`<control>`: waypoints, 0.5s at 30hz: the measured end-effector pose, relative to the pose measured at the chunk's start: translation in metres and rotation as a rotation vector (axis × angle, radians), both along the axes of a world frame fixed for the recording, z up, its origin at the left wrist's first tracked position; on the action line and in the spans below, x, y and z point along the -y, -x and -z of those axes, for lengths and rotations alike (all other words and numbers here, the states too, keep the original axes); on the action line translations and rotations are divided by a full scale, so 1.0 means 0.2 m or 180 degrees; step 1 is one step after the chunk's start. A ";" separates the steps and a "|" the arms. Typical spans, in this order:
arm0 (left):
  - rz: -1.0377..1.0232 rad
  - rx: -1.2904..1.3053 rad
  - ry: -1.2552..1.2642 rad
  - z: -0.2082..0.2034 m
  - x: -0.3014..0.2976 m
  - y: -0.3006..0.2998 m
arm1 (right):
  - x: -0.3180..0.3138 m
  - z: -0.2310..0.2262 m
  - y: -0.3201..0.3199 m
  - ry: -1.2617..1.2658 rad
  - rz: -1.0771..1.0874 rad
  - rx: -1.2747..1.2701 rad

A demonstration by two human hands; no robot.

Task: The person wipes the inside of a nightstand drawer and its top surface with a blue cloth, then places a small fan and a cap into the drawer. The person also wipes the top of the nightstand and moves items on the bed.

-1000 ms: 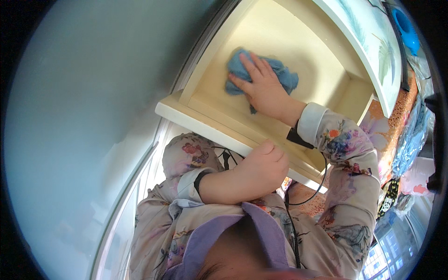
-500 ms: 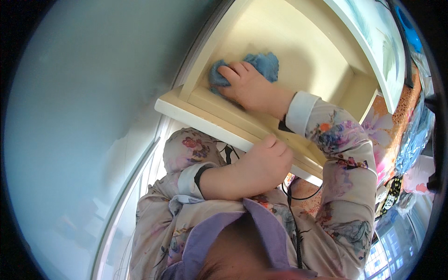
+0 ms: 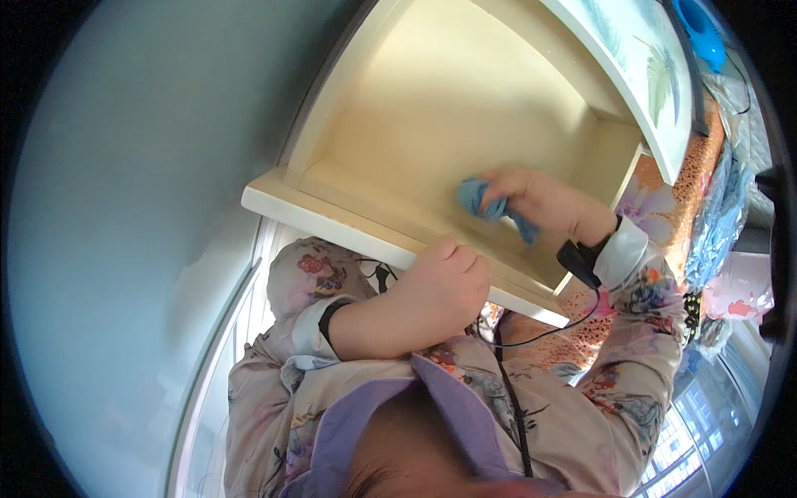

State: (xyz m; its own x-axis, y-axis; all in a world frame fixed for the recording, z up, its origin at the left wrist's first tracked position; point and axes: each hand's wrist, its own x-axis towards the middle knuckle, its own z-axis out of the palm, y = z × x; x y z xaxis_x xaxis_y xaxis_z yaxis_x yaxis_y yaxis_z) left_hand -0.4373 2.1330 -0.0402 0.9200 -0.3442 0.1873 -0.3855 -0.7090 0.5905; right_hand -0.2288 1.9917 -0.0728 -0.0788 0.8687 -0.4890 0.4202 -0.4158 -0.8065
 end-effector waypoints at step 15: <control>-0.0014 -0.0057 -0.0022 0.00 0.02 0.01 | -0.23 0.28 0.11 -0.0465 0.0303 0.3299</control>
